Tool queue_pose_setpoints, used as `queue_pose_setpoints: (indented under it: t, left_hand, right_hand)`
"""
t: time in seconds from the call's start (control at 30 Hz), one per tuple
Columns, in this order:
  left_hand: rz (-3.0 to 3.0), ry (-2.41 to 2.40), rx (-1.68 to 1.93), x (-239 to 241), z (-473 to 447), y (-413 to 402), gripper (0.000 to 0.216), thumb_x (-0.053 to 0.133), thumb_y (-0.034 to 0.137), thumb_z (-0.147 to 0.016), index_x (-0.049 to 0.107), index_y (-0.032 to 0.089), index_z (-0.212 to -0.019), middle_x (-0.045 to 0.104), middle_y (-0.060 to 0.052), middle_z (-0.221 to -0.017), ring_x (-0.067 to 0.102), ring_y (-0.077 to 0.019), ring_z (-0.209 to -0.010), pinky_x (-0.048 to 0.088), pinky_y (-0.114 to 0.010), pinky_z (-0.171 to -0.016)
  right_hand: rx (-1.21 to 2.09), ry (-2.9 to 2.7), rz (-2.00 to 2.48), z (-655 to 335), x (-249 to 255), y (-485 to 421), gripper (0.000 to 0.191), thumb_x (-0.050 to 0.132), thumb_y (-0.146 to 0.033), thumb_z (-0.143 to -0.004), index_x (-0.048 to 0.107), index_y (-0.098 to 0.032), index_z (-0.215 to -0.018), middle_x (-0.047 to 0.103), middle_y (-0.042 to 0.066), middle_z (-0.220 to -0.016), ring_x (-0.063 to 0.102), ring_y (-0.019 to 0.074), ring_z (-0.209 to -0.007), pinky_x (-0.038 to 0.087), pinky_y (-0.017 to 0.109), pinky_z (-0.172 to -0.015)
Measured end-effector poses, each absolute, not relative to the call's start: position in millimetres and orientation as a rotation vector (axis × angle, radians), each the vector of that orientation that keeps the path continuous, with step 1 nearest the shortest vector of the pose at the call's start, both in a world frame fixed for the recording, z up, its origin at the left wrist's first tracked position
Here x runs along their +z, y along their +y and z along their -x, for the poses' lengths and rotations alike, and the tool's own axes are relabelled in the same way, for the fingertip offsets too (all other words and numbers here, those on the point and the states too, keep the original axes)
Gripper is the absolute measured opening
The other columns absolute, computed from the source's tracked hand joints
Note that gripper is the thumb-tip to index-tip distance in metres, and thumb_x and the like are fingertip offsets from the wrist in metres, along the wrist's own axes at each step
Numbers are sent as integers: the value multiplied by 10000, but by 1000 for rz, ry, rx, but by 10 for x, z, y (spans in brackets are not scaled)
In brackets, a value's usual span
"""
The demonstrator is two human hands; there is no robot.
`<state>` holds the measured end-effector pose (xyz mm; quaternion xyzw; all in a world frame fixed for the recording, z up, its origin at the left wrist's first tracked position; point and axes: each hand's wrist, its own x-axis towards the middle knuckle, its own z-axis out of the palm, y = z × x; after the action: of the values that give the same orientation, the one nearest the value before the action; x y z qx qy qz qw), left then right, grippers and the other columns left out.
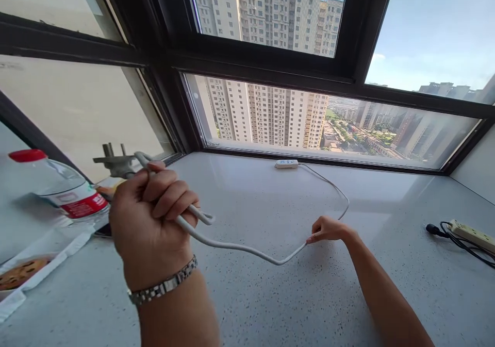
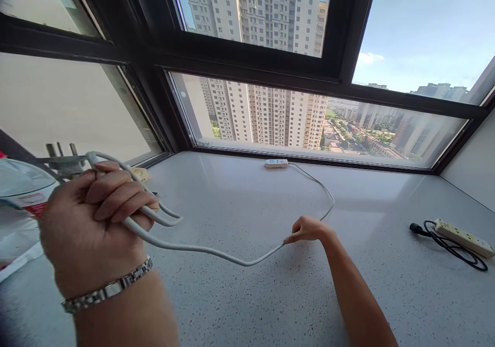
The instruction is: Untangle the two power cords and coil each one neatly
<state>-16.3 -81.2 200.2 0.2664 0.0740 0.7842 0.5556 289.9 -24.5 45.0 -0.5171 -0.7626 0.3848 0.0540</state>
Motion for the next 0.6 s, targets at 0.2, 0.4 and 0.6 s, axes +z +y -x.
queue_pose_setpoints:
  t: [0.2,0.4,0.6]
  left_hand:
    - [-968,442,1718,1946,-168,-786,191,476,258,-785,475,186,-608,234,87,-379,138,-54,-298,159,-176,-283]
    - [-1211,625,1156,1500,-1183,-639,462,627,553,-725,375,187,-601,260,99,-453,154,-24,-373,134,-151,-338]
    - [-1115,756,1436,1228,-1570,-490,438,683,496,-672,389,179,-608,329,80,-507,301,-38,-440,273,-163,-402]
  right_hand:
    - [617,-1416,1631,-3203,723,-213,534,587,-679,-673,393,-199,-539,269,-68,-499,232,71,-451,191,235,-421]
    - [590,-999,1110,-2813,1111,-527,358,538,-552,-803,534,-195,-783,360,-60,-585,332,82,-461,277,214,-407]
    - [277,-1610,1062,-2334,978,-1069,432,390,-477,-931,559,-225,-1239,519,125,-1207,477,249,-1141,449,431,-914]
